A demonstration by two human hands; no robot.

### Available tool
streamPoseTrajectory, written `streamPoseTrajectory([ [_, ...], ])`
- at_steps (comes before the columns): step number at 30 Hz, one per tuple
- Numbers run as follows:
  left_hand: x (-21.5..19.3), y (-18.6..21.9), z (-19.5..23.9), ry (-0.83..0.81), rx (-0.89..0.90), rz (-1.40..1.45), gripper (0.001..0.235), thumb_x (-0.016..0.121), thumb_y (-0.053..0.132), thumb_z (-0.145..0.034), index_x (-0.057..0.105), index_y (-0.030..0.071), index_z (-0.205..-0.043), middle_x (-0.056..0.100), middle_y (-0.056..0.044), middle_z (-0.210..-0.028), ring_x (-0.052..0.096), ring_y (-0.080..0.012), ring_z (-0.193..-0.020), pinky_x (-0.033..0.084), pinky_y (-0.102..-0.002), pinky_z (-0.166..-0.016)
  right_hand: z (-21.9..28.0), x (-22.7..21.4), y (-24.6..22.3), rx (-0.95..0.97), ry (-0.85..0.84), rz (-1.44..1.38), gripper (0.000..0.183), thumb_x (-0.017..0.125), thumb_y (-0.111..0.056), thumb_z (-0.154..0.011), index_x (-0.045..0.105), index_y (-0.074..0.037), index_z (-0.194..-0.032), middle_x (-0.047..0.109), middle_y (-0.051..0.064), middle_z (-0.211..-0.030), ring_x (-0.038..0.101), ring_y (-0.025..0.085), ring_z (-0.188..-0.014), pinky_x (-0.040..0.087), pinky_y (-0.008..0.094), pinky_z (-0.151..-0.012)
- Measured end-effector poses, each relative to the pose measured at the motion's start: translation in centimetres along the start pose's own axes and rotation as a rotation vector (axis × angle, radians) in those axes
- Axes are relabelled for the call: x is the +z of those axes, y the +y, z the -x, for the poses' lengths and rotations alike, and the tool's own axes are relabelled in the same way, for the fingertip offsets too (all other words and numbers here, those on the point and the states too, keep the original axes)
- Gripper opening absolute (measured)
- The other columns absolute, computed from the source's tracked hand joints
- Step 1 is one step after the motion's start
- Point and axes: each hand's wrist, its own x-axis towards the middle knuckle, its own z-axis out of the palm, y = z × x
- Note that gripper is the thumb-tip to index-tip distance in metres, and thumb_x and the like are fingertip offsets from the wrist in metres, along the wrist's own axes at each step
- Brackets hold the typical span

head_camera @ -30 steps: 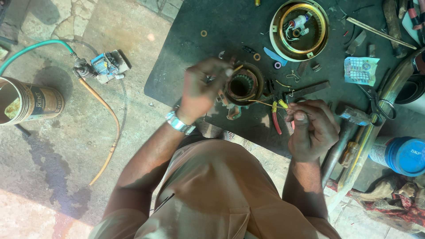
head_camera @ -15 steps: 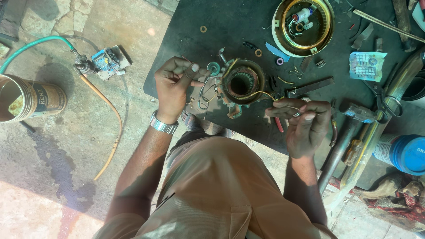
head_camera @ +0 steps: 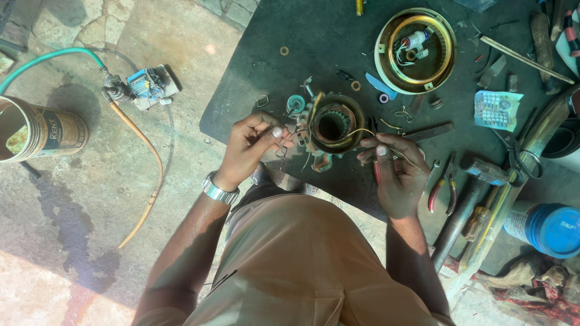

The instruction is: The person works on a disassembled electric motor stator on a workbench. They use pliers and a screwdriver to pull, cut, and adjust copper windings and wires inside the stator slots. The person repeatedly manipulates the windings and occasionally uses a hammer to tap the stator body.

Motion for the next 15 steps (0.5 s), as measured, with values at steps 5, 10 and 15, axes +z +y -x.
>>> streamPoseTrajectory([
  [5,0.6,1.3,-1.2,-0.024,-0.104,0.032,0.018,0.052,0.013,-0.108,0.064,0.000,-0.111,0.076,-0.009,-0.095,0.079,-0.0176,-0.080,0.059,-0.026,-0.064,-0.1,-0.2,-0.9,-0.097,-0.073,0.142,0.027,0.059,0.005,-0.106,0.058,0.007,-0.134,0.072,0.022,-0.117,0.075,0.027,-0.107,0.064,0.039,-0.097],
  [10,1.7,3.3,-3.3,0.021,0.001,-0.498,0.026,0.068,0.014,-0.098,0.069,0.003,-0.121,0.072,-0.009,-0.074,0.068,-0.0123,-0.058,0.049,-0.028,-0.054,0.3,-1.0,-1.6,-0.212,-0.106,0.312,0.023,0.064,0.004,-0.103,0.064,0.010,-0.125,0.074,0.024,-0.113,0.078,0.027,-0.096,0.068,0.035,-0.084],
  [15,3.8,4.6,-6.4,0.026,0.242,-0.815,0.030,0.080,0.018,-0.089,0.074,0.007,-0.116,0.071,-0.006,-0.084,0.063,-0.0158,-0.058,0.049,-0.033,-0.056,1.2,-1.6,-1.5,-0.333,-0.062,0.487,0.016,0.070,0.008,-0.098,0.069,0.010,-0.114,0.076,0.021,-0.102,0.079,0.028,-0.091,0.067,0.035,-0.081],
])
